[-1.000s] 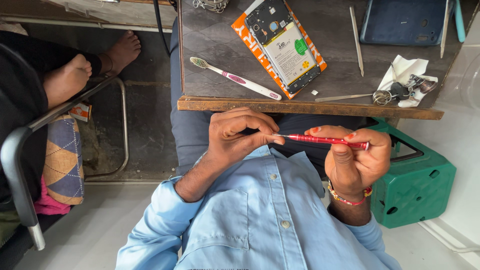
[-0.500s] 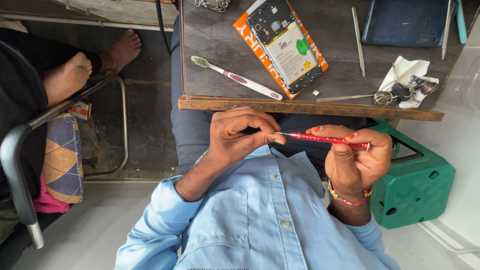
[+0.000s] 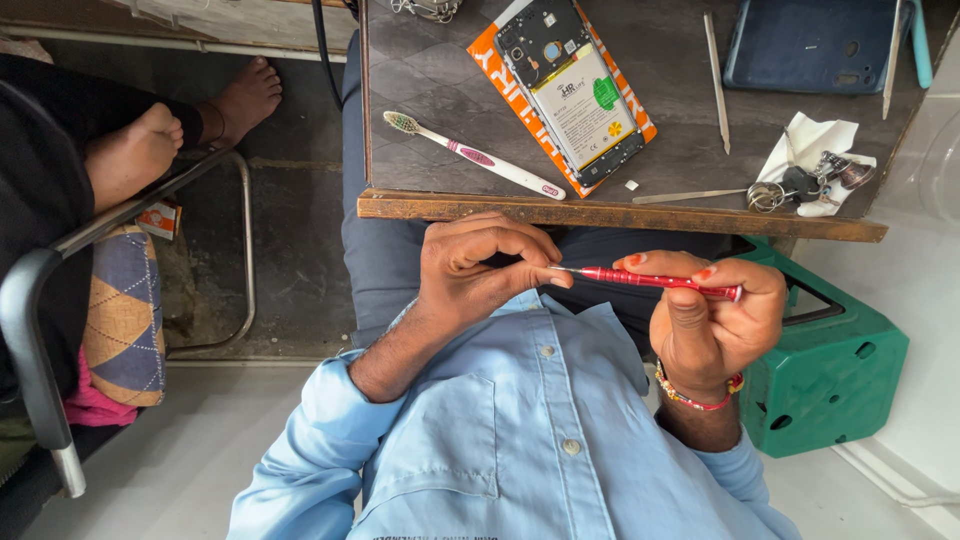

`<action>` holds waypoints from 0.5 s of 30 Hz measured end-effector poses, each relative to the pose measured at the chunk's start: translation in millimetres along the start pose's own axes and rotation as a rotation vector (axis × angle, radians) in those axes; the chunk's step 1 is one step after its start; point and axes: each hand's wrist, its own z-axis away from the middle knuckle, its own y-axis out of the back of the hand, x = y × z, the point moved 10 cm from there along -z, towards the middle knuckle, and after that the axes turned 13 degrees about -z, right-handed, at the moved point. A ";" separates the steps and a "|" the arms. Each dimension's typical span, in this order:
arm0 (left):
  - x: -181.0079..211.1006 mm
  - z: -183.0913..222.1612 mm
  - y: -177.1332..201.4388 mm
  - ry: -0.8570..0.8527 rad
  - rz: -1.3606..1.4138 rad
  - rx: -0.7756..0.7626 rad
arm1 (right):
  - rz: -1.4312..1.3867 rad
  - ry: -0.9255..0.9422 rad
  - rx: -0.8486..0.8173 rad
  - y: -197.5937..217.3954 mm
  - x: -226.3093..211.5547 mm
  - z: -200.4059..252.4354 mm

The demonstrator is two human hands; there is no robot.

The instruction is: The person uses a red screwdriver to remove screws from a disassembled smartphone lying on a workbench. They then pick up the phone and a separate back cover, aligning them as if to reassemble the device.

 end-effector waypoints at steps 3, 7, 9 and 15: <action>1.5 -0.1 2.0 -0.012 -0.012 0.024 | 0.009 0.005 0.001 -0.2 -0.8 -0.2; 1.8 -0.3 1.5 -0.015 -0.005 0.013 | 0.018 -0.001 -0.007 -0.2 -0.4 -0.5; 1.8 -0.6 1.0 -0.015 -0.010 0.013 | 0.022 -0.004 -0.001 0.1 -0.3 -1.1; 0.2 -0.9 0.6 0.005 0.003 -0.010 | 0.037 -0.020 -0.101 -17.0 -7.8 -11.4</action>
